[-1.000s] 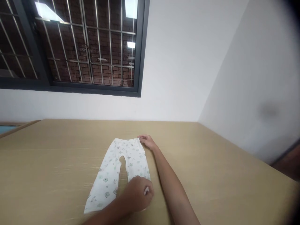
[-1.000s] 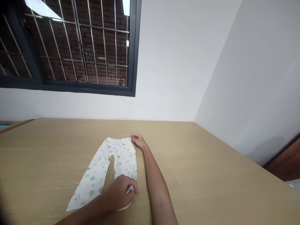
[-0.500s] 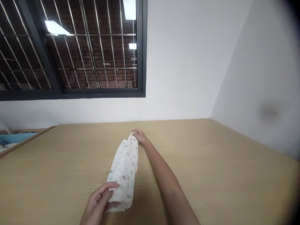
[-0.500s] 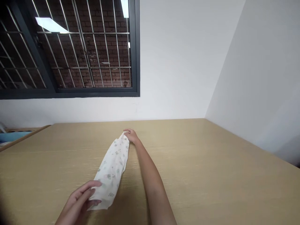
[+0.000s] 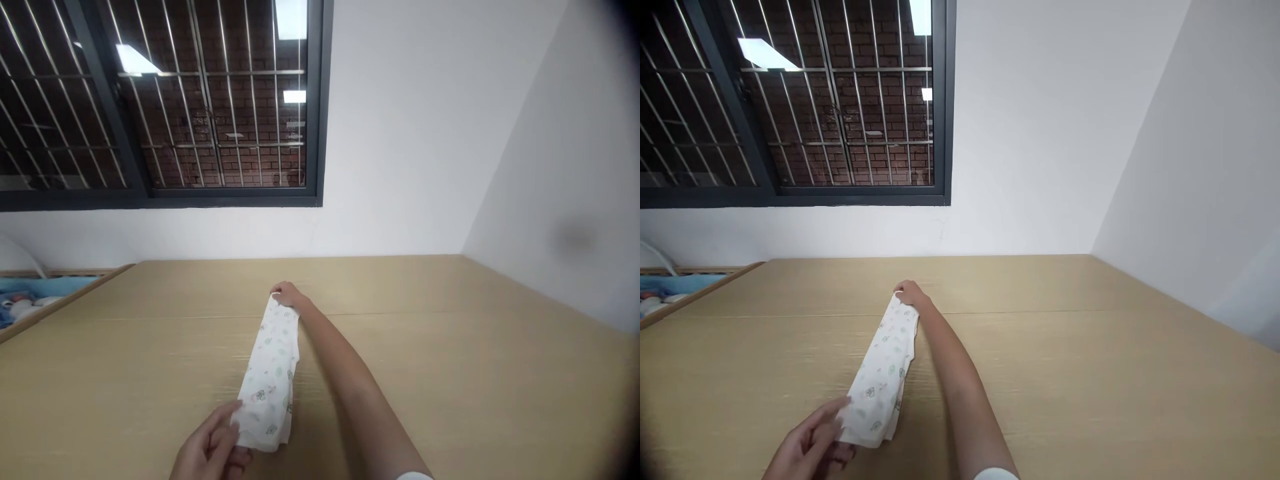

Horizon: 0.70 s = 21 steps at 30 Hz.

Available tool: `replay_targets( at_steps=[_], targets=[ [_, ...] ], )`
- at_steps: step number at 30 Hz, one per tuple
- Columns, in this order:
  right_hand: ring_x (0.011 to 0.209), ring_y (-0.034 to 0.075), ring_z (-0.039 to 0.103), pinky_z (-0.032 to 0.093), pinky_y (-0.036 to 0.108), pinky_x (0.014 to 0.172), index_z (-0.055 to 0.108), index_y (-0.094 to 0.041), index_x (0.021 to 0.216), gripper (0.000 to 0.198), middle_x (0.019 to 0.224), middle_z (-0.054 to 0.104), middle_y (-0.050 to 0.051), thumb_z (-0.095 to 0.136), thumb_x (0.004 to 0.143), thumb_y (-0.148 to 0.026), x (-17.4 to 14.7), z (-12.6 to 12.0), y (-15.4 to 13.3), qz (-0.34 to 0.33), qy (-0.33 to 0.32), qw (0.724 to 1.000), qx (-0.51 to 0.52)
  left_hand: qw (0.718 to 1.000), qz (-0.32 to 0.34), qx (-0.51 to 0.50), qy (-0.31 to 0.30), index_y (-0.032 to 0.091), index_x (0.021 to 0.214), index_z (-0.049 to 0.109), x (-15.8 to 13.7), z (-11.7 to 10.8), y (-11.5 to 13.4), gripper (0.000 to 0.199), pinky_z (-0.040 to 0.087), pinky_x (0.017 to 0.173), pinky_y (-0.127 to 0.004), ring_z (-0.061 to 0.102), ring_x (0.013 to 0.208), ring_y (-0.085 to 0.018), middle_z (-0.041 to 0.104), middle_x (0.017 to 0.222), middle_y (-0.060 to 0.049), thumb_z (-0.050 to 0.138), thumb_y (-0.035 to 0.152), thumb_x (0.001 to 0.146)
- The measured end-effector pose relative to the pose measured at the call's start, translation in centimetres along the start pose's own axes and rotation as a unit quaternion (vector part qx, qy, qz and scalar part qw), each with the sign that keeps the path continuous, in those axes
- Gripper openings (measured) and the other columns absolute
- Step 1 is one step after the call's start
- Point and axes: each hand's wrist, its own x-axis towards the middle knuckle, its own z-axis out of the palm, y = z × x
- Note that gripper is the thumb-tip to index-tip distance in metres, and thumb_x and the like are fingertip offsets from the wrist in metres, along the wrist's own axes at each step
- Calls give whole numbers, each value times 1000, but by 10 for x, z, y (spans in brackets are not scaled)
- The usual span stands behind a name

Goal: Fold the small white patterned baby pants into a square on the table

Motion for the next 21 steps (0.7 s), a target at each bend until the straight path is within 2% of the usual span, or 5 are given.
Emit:
replay_targets(
  at_steps=[4, 7, 12, 18, 21],
  targets=[
    [125, 29, 56, 39, 44, 109, 73, -24, 120, 37, 128, 69, 9, 67, 84, -17, -34, 8, -22, -46, 25, 996, -66, 966, 49, 252, 39, 32, 140, 62, -4, -16, -2, 80, 52, 57, -38, 65, 54, -30, 62, 51, 3, 71, 69, 70],
    [127, 28, 52, 37, 46, 111, 69, -26, 126, 34, 132, 64, 9, 63, 93, -26, -72, 20, -37, -138, 15, 983, -123, 933, 151, 323, 53, 38, 118, 74, 1, -15, -2, 46, 57, 71, -40, 72, 74, -32, 74, 76, -4, 66, 61, 79],
    [125, 30, 54, 40, 49, 109, 68, -28, 127, 33, 133, 65, 9, 64, 95, -37, -126, 19, -36, -169, -67, 964, -192, 844, 382, 359, -113, 36, 106, 79, 15, 22, 5, 26, 57, 93, -39, 68, 108, -30, 75, 113, -9, 56, 33, 94],
    [134, 27, 53, 41, 45, 113, 67, -26, 133, 35, 140, 63, 11, 56, 101, -38, -152, -24, -14, -164, -100, 961, -197, 704, 492, 443, -256, 33, 123, 70, 5, 59, 24, 38, 50, 111, -47, 57, 131, -30, 66, 141, -4, 62, 18, 89],
    [136, 25, 53, 41, 42, 115, 66, -24, 135, 37, 144, 62, 11, 54, 103, -38, -159, -44, -8, -178, -119, 957, -194, 680, 506, 438, -300, 30, 117, 69, 5, 79, 37, 25, 53, 105, -44, 60, 121, -27, 69, 132, -4, 60, 23, 95]
  ],
)
